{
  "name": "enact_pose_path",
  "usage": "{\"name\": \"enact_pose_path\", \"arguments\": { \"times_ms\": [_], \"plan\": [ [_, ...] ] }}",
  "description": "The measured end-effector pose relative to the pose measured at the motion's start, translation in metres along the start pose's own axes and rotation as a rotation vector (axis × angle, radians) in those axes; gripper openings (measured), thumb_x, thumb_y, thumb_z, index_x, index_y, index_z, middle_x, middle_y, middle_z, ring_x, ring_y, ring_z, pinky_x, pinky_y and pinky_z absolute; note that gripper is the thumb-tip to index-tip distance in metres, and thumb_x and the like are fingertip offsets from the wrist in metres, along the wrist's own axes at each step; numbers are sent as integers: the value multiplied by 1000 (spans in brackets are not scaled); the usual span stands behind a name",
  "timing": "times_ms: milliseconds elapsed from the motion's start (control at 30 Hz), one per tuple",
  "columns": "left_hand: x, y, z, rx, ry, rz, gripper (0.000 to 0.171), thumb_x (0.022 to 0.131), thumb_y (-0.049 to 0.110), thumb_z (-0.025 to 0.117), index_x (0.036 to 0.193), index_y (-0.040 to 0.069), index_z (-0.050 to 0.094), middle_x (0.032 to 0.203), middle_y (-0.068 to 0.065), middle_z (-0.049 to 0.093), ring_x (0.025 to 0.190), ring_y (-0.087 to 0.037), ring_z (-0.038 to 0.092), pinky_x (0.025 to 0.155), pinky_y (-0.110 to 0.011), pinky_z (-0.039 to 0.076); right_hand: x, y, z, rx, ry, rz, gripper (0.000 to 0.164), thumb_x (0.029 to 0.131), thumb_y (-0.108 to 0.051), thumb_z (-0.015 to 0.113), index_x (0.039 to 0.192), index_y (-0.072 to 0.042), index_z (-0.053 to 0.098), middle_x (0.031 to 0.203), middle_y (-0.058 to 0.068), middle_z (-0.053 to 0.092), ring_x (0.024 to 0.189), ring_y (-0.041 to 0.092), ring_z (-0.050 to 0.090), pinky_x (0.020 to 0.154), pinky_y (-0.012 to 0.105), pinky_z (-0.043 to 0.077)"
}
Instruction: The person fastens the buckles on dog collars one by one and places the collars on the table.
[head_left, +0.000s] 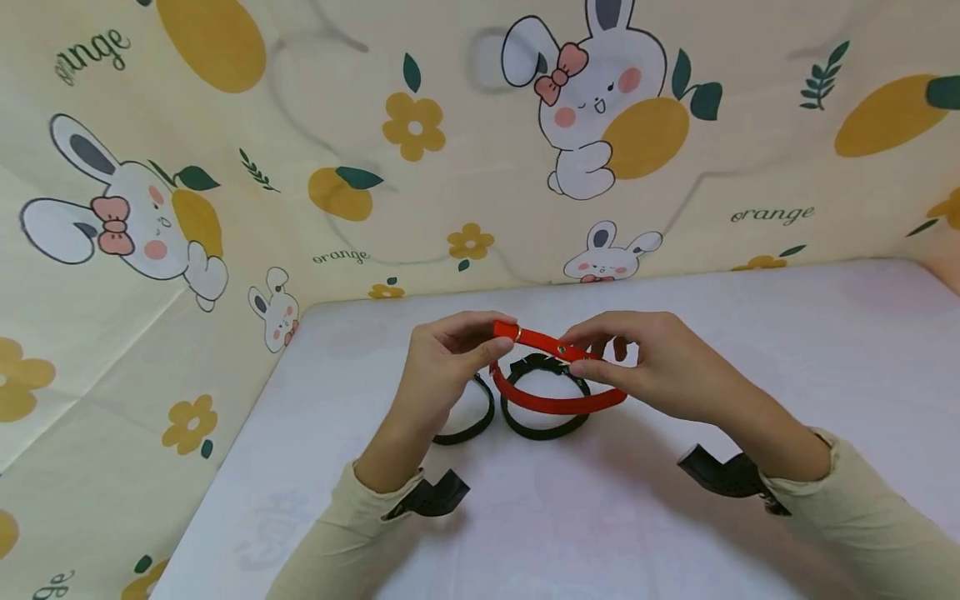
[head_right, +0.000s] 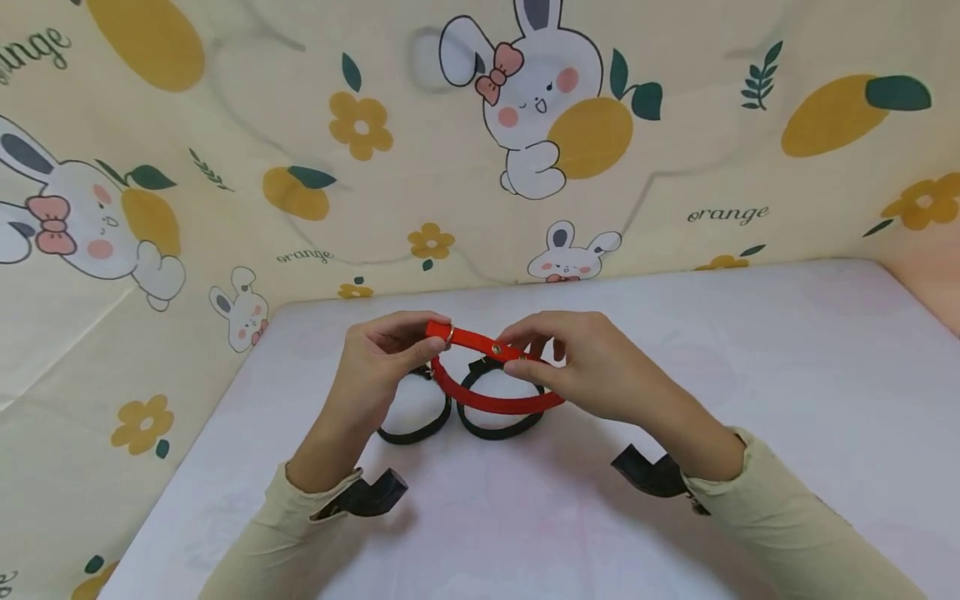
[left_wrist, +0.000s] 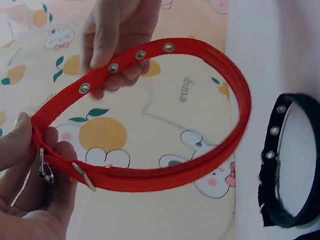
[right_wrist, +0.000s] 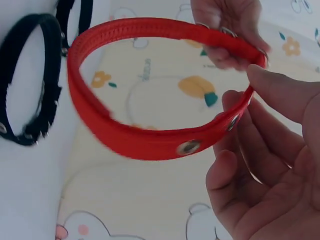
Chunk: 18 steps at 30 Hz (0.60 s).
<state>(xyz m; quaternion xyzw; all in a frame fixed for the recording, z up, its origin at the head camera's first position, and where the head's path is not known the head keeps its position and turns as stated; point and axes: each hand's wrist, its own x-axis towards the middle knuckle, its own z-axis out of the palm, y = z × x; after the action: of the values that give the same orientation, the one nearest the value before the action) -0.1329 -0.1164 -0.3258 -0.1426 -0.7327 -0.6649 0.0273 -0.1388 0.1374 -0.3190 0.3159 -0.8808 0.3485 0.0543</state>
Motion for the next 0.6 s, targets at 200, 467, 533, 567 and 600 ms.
{"name": "enact_pose_path", "arguments": {
  "times_ms": [200, 467, 533, 567, 600],
  "plan": [
    [3, 2, -5, -17, 54, 8, 26, 87, 2, 74, 112, -2, 72, 96, 5, 71, 85, -13, 65, 77, -22, 55, -2, 5, -11, -33, 18, 17, 22, 90, -27, 76, 110, -34, 71, 89, -18, 67, 82, 7, 54, 64, 24, 46],
    [1, 4, -6, -14, 17, -10, 27, 86, 2, 74, 113, -2, 72, 92, 3, 71, 85, -15, 66, 83, -28, 59, -2, 6, -12, -28, 82, -29, 22, 89, -24, 76, 109, -32, 73, 89, -19, 66, 79, 3, 54, 64, 21, 47],
    [1, 4, -6, -13, 2, -28, 27, 86, 3, 75, 113, -1, 72, 92, 2, 72, 87, -16, 66, 85, -30, 59, -1, 6, -12, -36, 98, -40, 22, 88, -21, 77, 108, -31, 73, 90, -19, 66, 80, 2, 55, 66, 20, 49],
    [0, 5, -6, -13, -2, -40, 26, 87, 3, 74, 113, 0, 72, 92, 2, 72, 87, -16, 67, 86, -31, 59, -1, 6, -13, -36, 104, -41, 23, 88, -20, 77, 108, -30, 74, 91, -19, 67, 80, 1, 56, 68, 19, 50],
    [0, 5, -6, -12, -6, -49, 26, 87, 3, 74, 113, 0, 72, 93, 2, 72, 88, -16, 67, 87, -32, 59, -1, 6, -13, -35, 107, -39, 24, 87, -19, 78, 108, -30, 74, 92, -19, 67, 81, 0, 57, 69, 19, 51]
  ]
}}
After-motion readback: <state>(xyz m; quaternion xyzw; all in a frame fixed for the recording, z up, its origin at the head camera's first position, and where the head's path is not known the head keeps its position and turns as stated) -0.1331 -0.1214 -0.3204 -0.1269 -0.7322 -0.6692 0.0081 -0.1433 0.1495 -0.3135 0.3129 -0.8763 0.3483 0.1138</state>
